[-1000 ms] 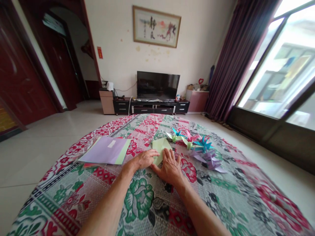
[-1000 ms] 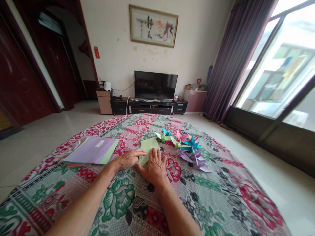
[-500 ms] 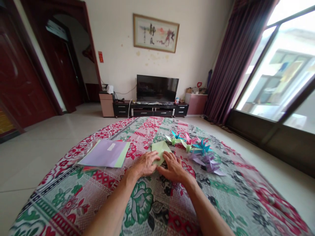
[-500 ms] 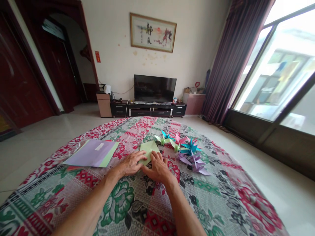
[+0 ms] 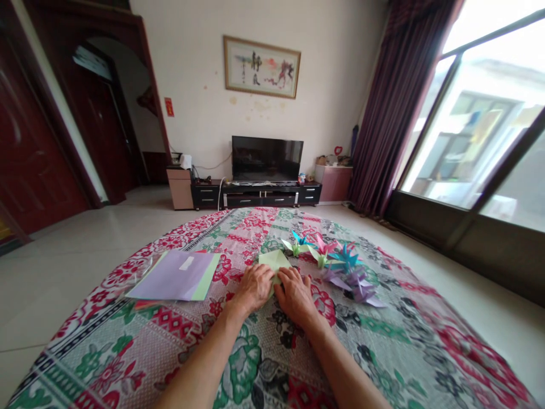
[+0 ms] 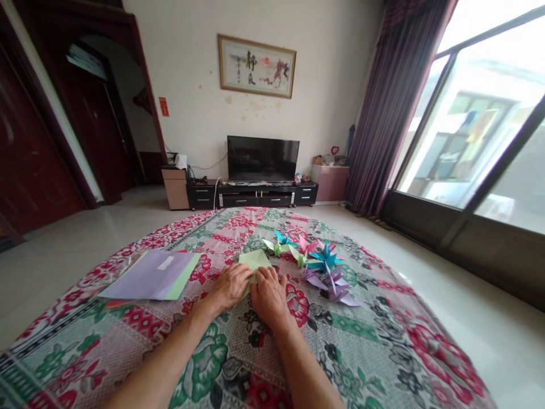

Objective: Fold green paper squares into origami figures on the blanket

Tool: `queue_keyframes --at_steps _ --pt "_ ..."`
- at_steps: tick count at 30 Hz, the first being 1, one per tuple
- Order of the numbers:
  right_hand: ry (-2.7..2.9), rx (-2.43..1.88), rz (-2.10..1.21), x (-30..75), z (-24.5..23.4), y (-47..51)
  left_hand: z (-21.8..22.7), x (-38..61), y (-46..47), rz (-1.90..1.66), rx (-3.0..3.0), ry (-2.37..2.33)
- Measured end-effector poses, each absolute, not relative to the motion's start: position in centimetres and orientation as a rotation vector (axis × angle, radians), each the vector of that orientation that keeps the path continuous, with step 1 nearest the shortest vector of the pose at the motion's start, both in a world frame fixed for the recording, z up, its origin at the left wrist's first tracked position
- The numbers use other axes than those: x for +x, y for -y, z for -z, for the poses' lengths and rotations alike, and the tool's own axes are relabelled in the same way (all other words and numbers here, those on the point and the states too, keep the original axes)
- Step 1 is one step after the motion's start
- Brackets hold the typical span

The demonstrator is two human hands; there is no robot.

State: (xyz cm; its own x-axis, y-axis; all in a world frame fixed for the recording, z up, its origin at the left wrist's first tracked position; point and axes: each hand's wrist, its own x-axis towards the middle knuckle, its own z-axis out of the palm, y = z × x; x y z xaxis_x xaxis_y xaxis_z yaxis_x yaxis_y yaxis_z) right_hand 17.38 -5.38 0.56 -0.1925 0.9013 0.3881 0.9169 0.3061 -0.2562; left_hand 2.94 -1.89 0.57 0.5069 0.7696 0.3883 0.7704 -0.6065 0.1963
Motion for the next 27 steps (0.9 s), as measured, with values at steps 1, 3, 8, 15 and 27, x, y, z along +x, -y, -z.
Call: queue_keyframes --at_steps 1,3,8,15,27 --pt "2.110 -1.611 0.043 17.4 -0.6 5.4 -0.4 3.0 1.9 0.711 -2.742 1.382" --pt "2.106 -1.604 0.035 17.4 -0.6 5.4 0.0 3.1 1.8 0.735 -2.776 1.369" --pt "2.103 -1.611 -0.017 17.4 -0.8 5.5 0.9 3.0 1.5 0.760 -2.743 1.354" --pt "2.095 -1.643 -0.044 17.4 -0.7 5.4 1.5 2.7 1.1 0.731 -2.757 1.303" --pt "2.048 -1.680 -0.007 17.7 -0.5 4.7 0.7 2.6 2.5 0.545 -2.778 1.448"
